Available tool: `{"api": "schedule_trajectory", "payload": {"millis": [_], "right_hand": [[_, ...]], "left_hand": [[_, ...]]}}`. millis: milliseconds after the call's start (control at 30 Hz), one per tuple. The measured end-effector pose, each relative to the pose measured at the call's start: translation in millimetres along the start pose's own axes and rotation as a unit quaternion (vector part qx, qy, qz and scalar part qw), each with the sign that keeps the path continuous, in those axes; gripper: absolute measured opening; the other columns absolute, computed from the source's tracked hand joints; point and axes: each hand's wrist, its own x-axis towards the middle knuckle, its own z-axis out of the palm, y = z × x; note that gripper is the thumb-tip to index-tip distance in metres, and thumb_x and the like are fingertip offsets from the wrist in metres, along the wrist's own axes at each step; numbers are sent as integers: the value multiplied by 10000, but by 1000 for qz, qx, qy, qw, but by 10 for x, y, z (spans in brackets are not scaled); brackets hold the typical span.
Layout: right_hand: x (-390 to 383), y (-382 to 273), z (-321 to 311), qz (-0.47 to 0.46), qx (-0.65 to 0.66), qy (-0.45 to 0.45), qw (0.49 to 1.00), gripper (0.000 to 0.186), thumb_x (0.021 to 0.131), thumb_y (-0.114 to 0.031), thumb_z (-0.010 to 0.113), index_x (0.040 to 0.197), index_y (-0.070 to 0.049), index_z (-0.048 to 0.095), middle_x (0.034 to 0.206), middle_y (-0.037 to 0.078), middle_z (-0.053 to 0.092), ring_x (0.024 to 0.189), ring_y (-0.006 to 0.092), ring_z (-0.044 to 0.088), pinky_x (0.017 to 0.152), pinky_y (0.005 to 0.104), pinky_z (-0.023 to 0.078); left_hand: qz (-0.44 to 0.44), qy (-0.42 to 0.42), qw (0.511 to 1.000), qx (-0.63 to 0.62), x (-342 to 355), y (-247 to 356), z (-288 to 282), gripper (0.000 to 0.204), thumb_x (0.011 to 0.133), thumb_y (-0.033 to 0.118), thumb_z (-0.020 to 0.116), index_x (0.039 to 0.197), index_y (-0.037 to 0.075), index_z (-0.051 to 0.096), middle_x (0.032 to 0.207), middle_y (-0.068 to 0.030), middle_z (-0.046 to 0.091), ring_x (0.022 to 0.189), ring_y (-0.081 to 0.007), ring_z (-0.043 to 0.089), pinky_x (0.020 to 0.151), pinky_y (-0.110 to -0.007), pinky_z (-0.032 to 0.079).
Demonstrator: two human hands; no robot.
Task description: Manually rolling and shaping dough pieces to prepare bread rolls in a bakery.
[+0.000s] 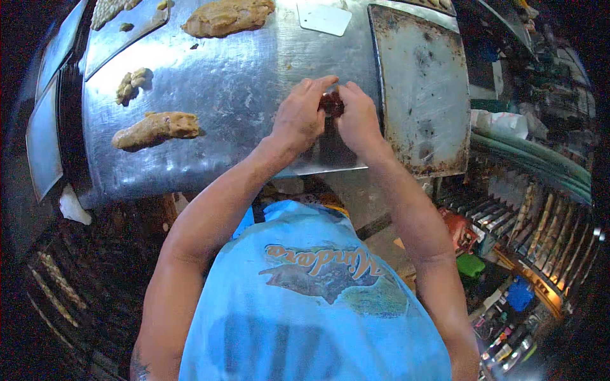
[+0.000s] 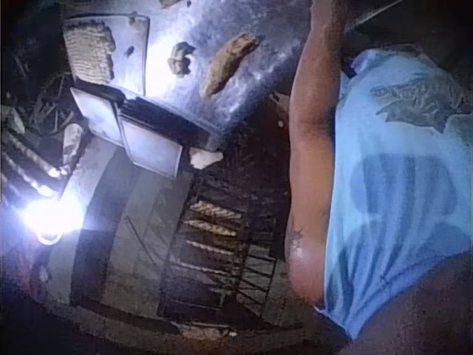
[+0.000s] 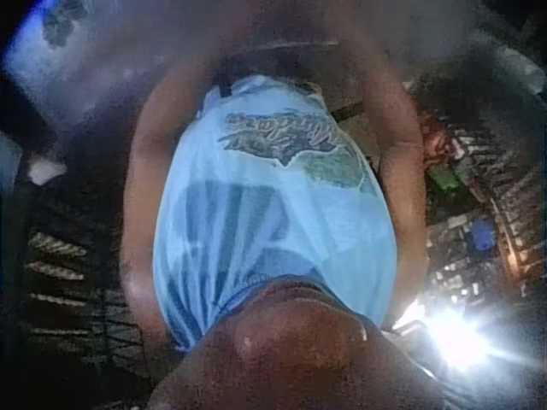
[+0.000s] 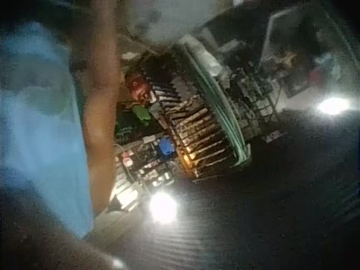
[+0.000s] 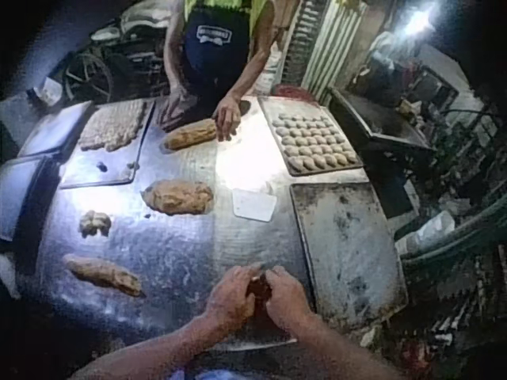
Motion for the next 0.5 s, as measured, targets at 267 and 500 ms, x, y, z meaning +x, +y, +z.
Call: {"api": "schedule_trajectory", "payload": {"millis": [267,500], "right_hand": [[73,336,11,40,163,-48,985,244,890,-71,751,1129,-88,795,1101,169,726,1039,374,704,913,453,563],[-382,358,3,-96,-15,23,995,456,934,-185,737,1388,-230,715,1498,190,557,1397,421,509,1134,534,431]], "left_hand": [[-123,-114,982,92,52,-22,-106,466,898,99,764,1351,203,739,1216,-65,738,1124,-337,658,948,-447,523],[79,-65,924,368,-351,58,-32,550,882,205,754,1427,243,687,1567,-52,573,1419,-349,517,1143,-602,378]]}}
